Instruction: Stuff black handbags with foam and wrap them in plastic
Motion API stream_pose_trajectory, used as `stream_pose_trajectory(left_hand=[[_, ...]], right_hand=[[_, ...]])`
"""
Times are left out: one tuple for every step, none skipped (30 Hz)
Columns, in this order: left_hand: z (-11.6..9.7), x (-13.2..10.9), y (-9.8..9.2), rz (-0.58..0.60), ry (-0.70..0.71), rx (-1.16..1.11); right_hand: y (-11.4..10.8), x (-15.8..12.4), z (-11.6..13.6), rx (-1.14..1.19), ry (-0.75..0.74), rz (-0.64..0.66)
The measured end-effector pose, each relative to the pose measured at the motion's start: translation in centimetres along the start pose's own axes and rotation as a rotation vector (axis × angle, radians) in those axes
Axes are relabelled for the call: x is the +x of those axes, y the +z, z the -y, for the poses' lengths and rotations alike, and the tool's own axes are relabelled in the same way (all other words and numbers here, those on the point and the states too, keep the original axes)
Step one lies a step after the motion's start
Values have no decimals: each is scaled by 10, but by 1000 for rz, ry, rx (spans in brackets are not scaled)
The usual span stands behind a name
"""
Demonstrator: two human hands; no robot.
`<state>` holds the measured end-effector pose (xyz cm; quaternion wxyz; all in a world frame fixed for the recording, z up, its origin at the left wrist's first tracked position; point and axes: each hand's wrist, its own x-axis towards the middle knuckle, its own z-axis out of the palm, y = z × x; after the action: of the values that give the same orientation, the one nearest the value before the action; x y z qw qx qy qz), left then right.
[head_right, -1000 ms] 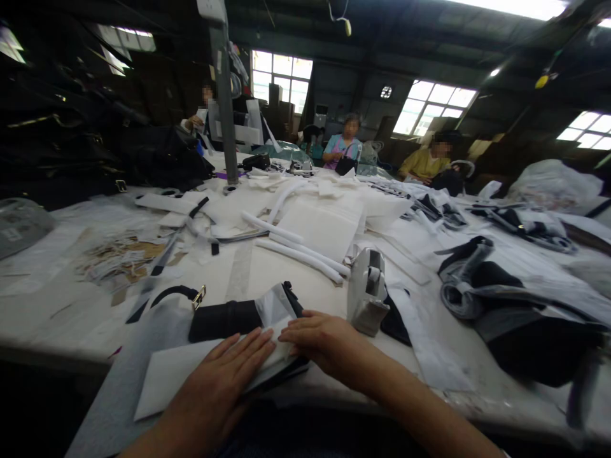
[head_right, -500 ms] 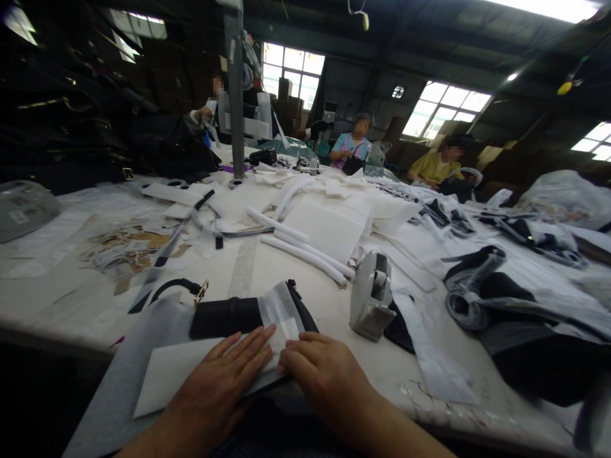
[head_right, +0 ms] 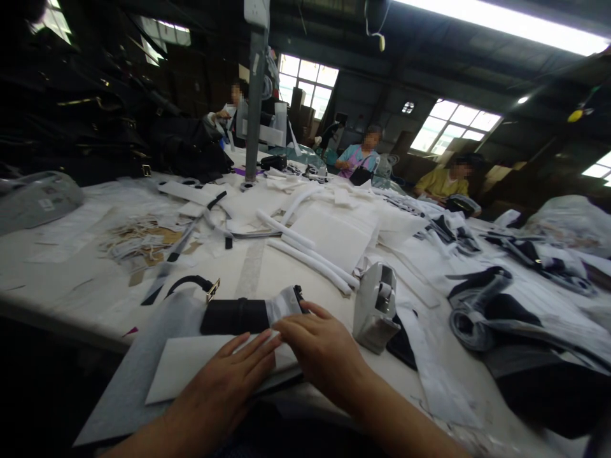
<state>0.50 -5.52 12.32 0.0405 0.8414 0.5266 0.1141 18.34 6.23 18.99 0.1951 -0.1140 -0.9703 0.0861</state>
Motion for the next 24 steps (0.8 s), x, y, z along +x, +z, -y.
stream_pose_trajectory(left_hand=[[0,1,-2,13,-6,0],[0,1,-3,21,-11,-3],[0,2,-3,26,-14,-11],[0,2,-3,28,-15,-20],[1,2,-2,29,-16,-29],[1,3,0,28,-13,-35],[1,3,1,27,-8,-38],[2,3,2,24,-1,-38],[2,3,3,22,6,-37],[3,4,3,22,13,-35],[3,4,3,23,19,-32],[4,4,3,24,23,-27],[4,4,3,25,25,-20],[5,3,4,21,29,-12],[6,3,6,9,36,-2],[8,2,10,-6,48,8],[9,1,15,-25,62,18],[10,1,21,-50,75,26],[11,0,28,-80,86,35],[12,-1,34,-109,94,42],[13,-1,40,-134,97,49],[13,-2,44,-154,100,54],[14,-2,47,-167,101,59],[14,-3,47,-173,102,61]], right_hand=[[5,11,-8,-38,-11,42],[10,21,-16,-70,-11,108],[16,29,-24,-92,-7,192],[22,35,-32,-104,1,277],[27,39,-38,-109,12,353],[31,40,-43,-113,28,406],[34,40,-47,-118,50,433],[36,38,-49,-124,75,443],[37,36,-49,-132,103,438],[37,34,-49,-142,132,427],[37,32,-47,-151,159,414],[37,31,-46,-156,183,403],[37,30,-44,-155,202,396],[37,30,-44,-149,216,390],[37,30,-44,-134,220,390],[36,30,-45,-113,216,398],[35,31,-47,-88,206,412],[34,31,-49,-60,194,428],[32,31,-51,-29,187,443],[30,31,-53,6,185,454],[27,31,-55,43,194,449],[23,29,-54,78,210,423],[19,26,-52,112,226,381],[13,23,-48,143,238,333]])
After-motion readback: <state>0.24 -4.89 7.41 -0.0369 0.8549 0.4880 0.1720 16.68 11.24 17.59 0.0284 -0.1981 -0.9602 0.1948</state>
